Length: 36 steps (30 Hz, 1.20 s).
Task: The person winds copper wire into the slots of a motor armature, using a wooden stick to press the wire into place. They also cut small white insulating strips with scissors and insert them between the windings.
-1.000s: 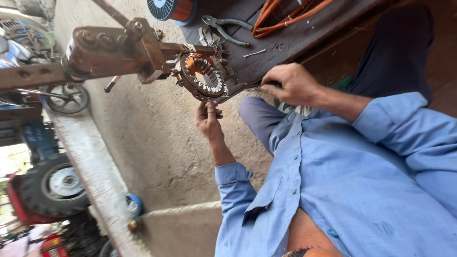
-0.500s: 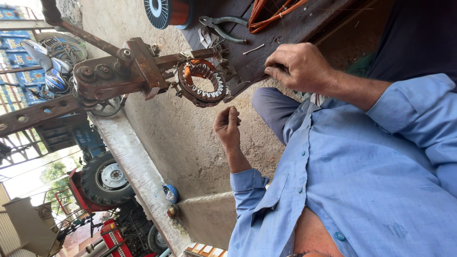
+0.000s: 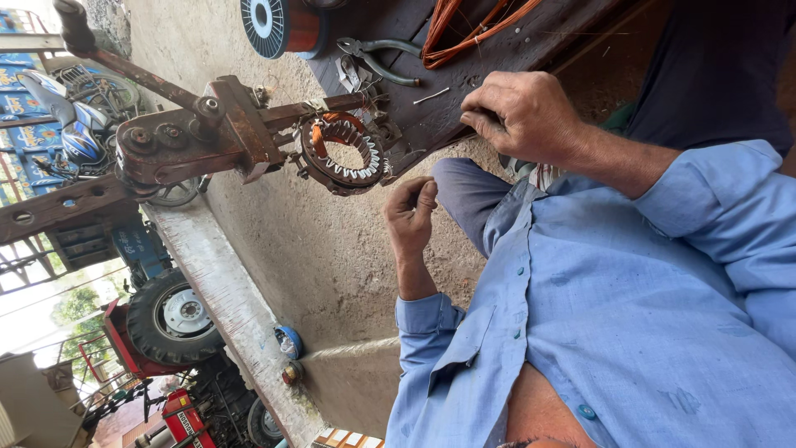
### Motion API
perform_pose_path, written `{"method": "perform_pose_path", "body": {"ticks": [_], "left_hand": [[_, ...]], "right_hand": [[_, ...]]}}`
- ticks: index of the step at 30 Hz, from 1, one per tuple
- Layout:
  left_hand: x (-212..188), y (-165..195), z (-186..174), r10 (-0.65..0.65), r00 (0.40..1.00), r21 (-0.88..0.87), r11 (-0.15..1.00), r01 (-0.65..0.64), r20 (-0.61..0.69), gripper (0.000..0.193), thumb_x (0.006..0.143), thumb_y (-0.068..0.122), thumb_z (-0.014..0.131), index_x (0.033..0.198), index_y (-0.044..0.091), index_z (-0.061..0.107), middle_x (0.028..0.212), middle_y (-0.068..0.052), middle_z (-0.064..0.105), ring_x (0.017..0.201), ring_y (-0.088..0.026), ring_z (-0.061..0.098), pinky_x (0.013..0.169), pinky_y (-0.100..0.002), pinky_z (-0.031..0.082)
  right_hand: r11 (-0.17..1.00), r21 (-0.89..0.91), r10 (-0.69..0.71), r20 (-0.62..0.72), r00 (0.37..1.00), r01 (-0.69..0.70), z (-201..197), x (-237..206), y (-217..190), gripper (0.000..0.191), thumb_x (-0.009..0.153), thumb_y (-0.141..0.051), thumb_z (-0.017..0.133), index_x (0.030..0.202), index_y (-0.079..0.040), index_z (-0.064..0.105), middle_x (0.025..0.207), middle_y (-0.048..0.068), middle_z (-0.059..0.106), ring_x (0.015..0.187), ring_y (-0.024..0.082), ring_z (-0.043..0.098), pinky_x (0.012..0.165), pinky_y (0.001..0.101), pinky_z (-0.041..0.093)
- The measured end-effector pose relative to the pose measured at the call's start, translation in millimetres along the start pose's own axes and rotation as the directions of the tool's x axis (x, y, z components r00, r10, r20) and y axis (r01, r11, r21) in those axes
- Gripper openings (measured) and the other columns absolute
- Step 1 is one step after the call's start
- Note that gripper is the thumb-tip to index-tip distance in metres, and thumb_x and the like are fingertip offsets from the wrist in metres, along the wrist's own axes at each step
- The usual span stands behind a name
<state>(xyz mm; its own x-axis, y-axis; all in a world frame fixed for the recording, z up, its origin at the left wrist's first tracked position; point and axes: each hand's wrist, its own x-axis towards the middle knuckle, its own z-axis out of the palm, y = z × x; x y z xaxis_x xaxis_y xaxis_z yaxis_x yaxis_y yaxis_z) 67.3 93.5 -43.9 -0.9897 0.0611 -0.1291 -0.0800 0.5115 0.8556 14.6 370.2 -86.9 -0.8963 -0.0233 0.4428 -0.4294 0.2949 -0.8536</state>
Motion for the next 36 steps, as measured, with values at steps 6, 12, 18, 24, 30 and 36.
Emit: {"method": "perform_pose_path", "body": {"ticks": [6,12,18,24,30,36], "left_hand": [[10,19,16,0.173,0.976,0.123,0.974,-0.189,0.129,0.02,0.1,0.019,0.075,0.109,0.001,0.075,0.096,-0.002,0.072,0.084,-0.008,0.066,0.075,-0.022,0.056],[39,23,49,0.143,0.987,-0.209,0.97,-0.124,0.077,0.02,0.101,0.015,0.076,0.113,0.0,0.075,0.09,0.001,0.067,0.081,-0.006,0.059,0.073,-0.02,0.047],[25,33,60,0.371,0.923,-0.008,0.927,-0.374,-0.104,0.012,0.1,0.013,0.074,0.102,0.002,0.075,0.086,-0.002,0.071,0.076,-0.008,0.064,0.067,-0.022,0.051],[12,39,-23,0.66,0.552,0.368,0.747,-0.553,-0.51,0.011,0.101,0.014,0.072,0.104,0.004,0.072,0.073,0.0,0.065,0.06,-0.007,0.054,0.05,-0.021,0.041],[33,82,-69,0.613,0.711,0.55,0.746,-0.376,-0.346,0.043,0.106,0.019,0.068,0.147,0.009,0.059,0.102,-0.003,0.06,0.094,-0.017,0.056,0.081,-0.03,0.051],[32,103,-72,0.564,0.757,0.528,0.775,-0.347,-0.33,0.042,0.103,0.016,0.07,0.144,0.016,0.063,0.103,-0.007,0.06,0.1,-0.023,0.058,0.092,-0.038,0.05]], "right_hand": [[0.992,-0.113,-0.056,-0.062,0.996,0.049,-19,2,4,0.014,0.099,-0.016,0.083,0.104,-0.005,0.076,0.095,0.009,0.074,0.081,0.022,0.072,0.071,0.0351,0.059],[0.876,-0.46,-0.203,-0.087,0.975,0.141,-61,31,12,0.012,0.099,-0.013,0.084,0.101,-0.005,0.075,0.098,0.005,0.07,0.092,0.023,0.067,0.085,0.0393,0.056],[0.93,-0.35,-0.155,-0.086,0.984,0.116,-87,50,-29,0.012,0.097,-0.004,0.081,0.107,-0.001,0.075,0.101,0.011,0.07,0.095,0.03,0.067,0.084,0.0414,0.055],[0.957,0.29,-0.024,0.166,0.986,-0.026,-19,64,-65,0.019,0.096,0.004,0.068,0.113,0.0,0.074,0.118,0.015,0.075,0.107,0.02,0.073,0.095,0.0297,0.06],[0.659,0.541,0.076,0.643,0.762,-0.522,98,128,-64,0.03,0.091,0.003,0.067,0.12,-0.001,0.075,0.109,0.003,0.077,0.094,0.009,0.068,0.085,0.0244,0.057],[0.555,0.522,0.043,0.76,0.648,-0.648,138,139,-52,0.01,0.095,-0.004,0.075,0.104,-0.003,0.075,0.091,-0.003,0.073,0.078,0.006,0.062,0.068,0.0249,0.051]]}}
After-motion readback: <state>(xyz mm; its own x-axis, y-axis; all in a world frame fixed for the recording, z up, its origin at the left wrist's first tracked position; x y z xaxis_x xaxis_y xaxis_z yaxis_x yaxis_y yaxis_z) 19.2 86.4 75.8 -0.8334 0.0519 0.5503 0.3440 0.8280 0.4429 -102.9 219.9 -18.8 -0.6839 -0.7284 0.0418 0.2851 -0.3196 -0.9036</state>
